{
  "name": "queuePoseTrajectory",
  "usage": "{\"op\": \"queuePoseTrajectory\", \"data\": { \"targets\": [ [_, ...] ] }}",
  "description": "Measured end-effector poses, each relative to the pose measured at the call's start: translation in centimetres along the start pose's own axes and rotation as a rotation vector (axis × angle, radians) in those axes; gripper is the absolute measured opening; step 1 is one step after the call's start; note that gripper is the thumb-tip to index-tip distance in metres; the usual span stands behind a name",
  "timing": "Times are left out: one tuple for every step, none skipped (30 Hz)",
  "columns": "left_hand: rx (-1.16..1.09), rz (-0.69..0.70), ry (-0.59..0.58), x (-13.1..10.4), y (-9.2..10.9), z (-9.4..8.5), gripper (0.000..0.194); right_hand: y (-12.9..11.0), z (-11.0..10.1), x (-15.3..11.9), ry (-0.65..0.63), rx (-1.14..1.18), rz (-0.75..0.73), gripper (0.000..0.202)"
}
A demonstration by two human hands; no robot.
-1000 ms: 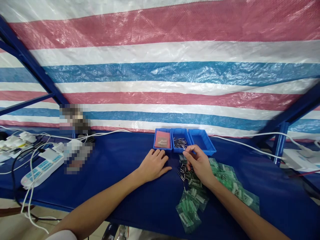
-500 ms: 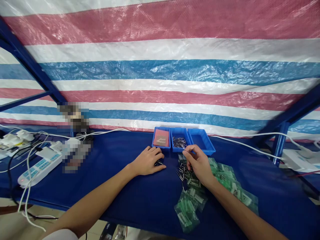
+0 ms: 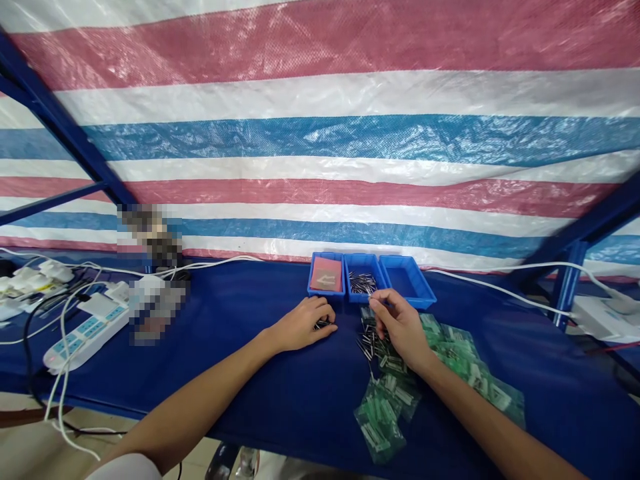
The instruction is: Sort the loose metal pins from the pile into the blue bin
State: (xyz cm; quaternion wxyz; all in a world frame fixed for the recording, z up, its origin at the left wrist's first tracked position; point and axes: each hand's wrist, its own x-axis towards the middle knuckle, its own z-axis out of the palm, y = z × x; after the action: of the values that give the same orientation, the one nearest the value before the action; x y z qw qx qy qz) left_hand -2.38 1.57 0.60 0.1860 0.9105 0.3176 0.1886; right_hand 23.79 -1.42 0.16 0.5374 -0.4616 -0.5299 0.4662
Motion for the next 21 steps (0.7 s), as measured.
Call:
{"op": "queuePoseTrajectory", "data": {
  "targets": [
    [0.0, 0.003, 0.0, 0.0, 0.1, 0.1, 0.019, 0.0, 0.0, 0.0, 0.003, 0.001, 0.001, 0.039],
    [-0.001, 0.006, 0.0, 0.0, 0.1, 0.2, 0.019, 0.1, 0.0, 0.0, 0.004, 0.001, 0.002, 0.039],
    [-0.005, 0.008, 0.0, 0.0, 0.2, 0.3, 0.018, 0.1, 0.0, 0.0, 0.003, 0.0, 0.003, 0.039],
    [-0.011, 0.009, 0.001, 0.0, 0.3, 0.4, 0.018, 0.2, 0.0, 0.0, 0.0, -0.002, 0.003, 0.039],
    [-0.019, 0.01, -0.001, 0.0, 0.4, 0.5, 0.017, 0.3, -0.1, 0.1, -0.005, -0.005, 0.003, 0.038],
    [-0.028, 0.012, -0.005, 0.0, 0.6, 0.7, 0.017, 0.3, -0.1, 0.1, -0.008, -0.007, 0.002, 0.038],
    [-0.038, 0.016, -0.011, 0.1, 0.7, 0.8, 0.016, 0.3, -0.1, 0.1, -0.009, -0.008, 0.001, 0.037],
    [-0.047, 0.021, -0.017, 0.1, 0.8, 0.9, 0.016, 0.4, -0.1, 0.1, -0.01, -0.008, 0.001, 0.037],
    [-0.057, 0.027, -0.021, 0.1, 0.9, 1.0, 0.016, 0.3, -0.1, 0.1, -0.009, -0.006, 0.001, 0.036],
    [-0.065, 0.034, -0.023, 0.1, 1.0, 1.1, 0.016, 0.3, -0.1, 0.1, -0.006, -0.003, 0.001, 0.036],
    [-0.069, 0.041, -0.023, 0.2, 1.1, 1.2, 0.016, 0.3, 0.0, 0.1, -0.001, 0.003, 0.001, 0.037],
    [-0.065, 0.05, -0.019, 0.2, 1.1, 1.2, 0.016, 0.3, 0.1, 0.1, 0.002, 0.011, -0.002, 0.038],
    [-0.05, 0.06, -0.015, 0.2, 1.1, 1.2, 0.017, 0.2, 0.1, 0.1, 0.003, 0.018, -0.006, 0.038],
    [-0.024, 0.069, -0.01, 0.2, 1.2, 1.1, 0.017, 0.2, 0.1, 0.1, 0.004, 0.026, -0.013, 0.039],
    [0.008, 0.077, -0.006, 0.2, 1.1, 1.0, 0.018, 0.2, 0.1, 0.1, 0.002, 0.032, -0.022, 0.039],
    [0.041, 0.08, -0.004, 0.1, 1.1, 0.8, 0.019, 0.3, 0.1, 0.2, -0.001, 0.035, -0.031, 0.039],
    [0.068, 0.077, -0.003, 0.1, 1.1, 0.6, 0.02, 0.3, 0.1, 0.2, -0.003, 0.035, -0.037, 0.038],
    [0.083, 0.068, -0.002, 0.1, 1.0, 0.4, 0.02, 0.3, 0.0, 0.2, -0.003, 0.036, -0.041, 0.037],
    [0.087, 0.051, -0.003, 0.0, 0.9, 0.2, 0.021, 0.4, 0.0, 0.2, -0.001, 0.037, -0.042, 0.037],
    [0.08, 0.032, -0.002, 0.0, 0.8, 0.1, 0.022, 0.4, -0.1, 0.2, -0.001, 0.036, -0.042, 0.036],
    [0.066, 0.014, -0.002, 0.0, 0.8, 0.0, 0.023, 0.4, -0.1, 0.2, -0.002, 0.035, -0.041, 0.036]
  ]
}}
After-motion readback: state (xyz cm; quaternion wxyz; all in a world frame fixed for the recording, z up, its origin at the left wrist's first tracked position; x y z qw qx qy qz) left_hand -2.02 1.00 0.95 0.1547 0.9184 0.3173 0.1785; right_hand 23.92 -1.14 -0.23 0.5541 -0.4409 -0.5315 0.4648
